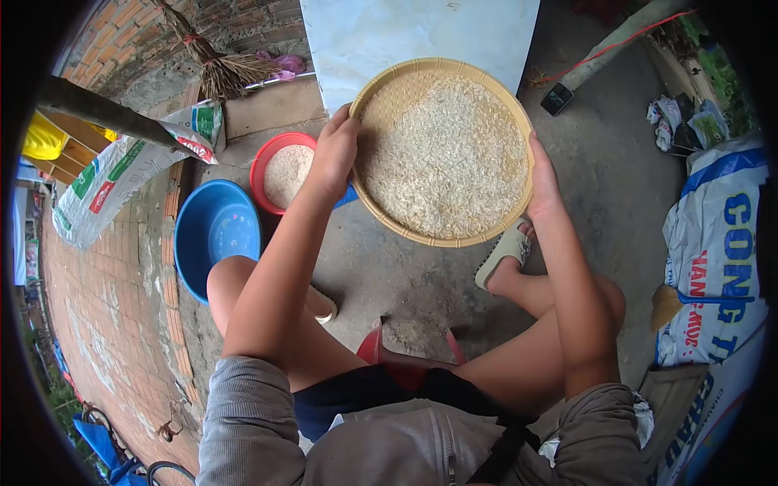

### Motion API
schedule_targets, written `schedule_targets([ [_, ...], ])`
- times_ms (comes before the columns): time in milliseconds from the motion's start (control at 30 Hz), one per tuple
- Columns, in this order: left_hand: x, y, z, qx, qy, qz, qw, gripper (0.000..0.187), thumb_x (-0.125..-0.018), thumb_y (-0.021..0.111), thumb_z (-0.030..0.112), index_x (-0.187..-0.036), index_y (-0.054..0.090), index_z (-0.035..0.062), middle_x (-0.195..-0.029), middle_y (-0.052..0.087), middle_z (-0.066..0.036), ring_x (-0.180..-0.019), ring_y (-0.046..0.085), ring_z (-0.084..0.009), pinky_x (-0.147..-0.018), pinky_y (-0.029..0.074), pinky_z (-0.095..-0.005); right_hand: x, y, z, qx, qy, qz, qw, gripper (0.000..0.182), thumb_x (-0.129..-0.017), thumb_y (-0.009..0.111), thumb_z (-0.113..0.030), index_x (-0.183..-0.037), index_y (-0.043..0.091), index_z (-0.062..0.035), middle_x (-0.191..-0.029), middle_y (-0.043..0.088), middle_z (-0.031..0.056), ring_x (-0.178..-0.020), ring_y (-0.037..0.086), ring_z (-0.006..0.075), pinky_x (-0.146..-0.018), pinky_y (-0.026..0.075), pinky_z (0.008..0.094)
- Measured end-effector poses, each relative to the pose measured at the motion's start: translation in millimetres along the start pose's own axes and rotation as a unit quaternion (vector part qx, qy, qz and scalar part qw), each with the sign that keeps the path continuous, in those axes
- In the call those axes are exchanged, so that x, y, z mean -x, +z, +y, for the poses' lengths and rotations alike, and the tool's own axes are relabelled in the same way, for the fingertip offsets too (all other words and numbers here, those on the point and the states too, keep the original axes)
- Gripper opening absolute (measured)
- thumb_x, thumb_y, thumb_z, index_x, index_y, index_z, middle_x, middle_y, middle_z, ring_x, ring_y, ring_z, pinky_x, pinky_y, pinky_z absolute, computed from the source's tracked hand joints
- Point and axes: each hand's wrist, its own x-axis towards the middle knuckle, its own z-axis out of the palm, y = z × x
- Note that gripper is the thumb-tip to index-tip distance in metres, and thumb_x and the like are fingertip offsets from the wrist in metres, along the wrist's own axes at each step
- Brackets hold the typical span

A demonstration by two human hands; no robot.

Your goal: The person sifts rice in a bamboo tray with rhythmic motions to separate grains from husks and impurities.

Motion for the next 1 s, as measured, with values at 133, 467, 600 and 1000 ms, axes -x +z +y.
schedule_targets([
  [133,12,3,-13,-0.068,-0.01,0.023,0.997,0.042,-0.084,0.038,0.003,-0.124,0.048,-0.0029,-0.101,0.058,-0.008,-0.083,0.051,-0.0109,-0.075,0.042,-0.0242,-5,-7,-10,0.0,0.044,-0.032,0.999,0.056,-0.096,0.039,-0.044,-0.133,0.042,-0.0019,-0.129,0.051,0.0128,-0.115,0.052,0.0236,-0.097,0.041,0.0357],
  [467,13,-23,-6,-0.201,-0.01,0.087,0.976,0.042,-0.083,0.049,0.008,-0.124,0.049,-0.0016,-0.101,0.061,-0.012,-0.088,0.059,-0.0184,-0.079,0.047,-0.0285,-9,17,21,0.06,0.094,0.06,0.992,0.056,-0.096,0.042,-0.044,-0.13,0.045,0.0003,-0.129,0.051,0.0123,-0.117,0.05,0.0211,-0.096,0.042,0.035],
  [600,25,-10,-71,-0.234,0.026,0.117,0.965,0.047,-0.076,0.059,0.014,-0.118,0.047,-0.003,-0.106,0.06,-0.019,-0.098,0.059,-0.0264,-0.087,0.045,-0.0332,-29,1,18,0.226,0.032,0.12,0.966,0.053,-0.095,0.046,-0.041,-0.126,0.049,0.0019,-0.119,0.058,0.0126,-0.104,0.059,0.02,-0.087,0.047,0.0336],
  [1000,37,-24,-49,-0.3,0.065,0.194,0.932,0.052,-0.069,0.07,0.018,-0.108,0.046,-0.0058,-0.097,0.061,-0.024,-0.092,0.062,-0.0321,-0.082,0.047,-0.0365,-55,13,47,0.311,-0.064,0.108,0.942,0.033,-0.084,0.069,-0.022,-0.103,0.055,0.0004,-0.097,0.061,0.0075,-0.081,0.059,0.0136,-0.07,0.048,0.0293],
])
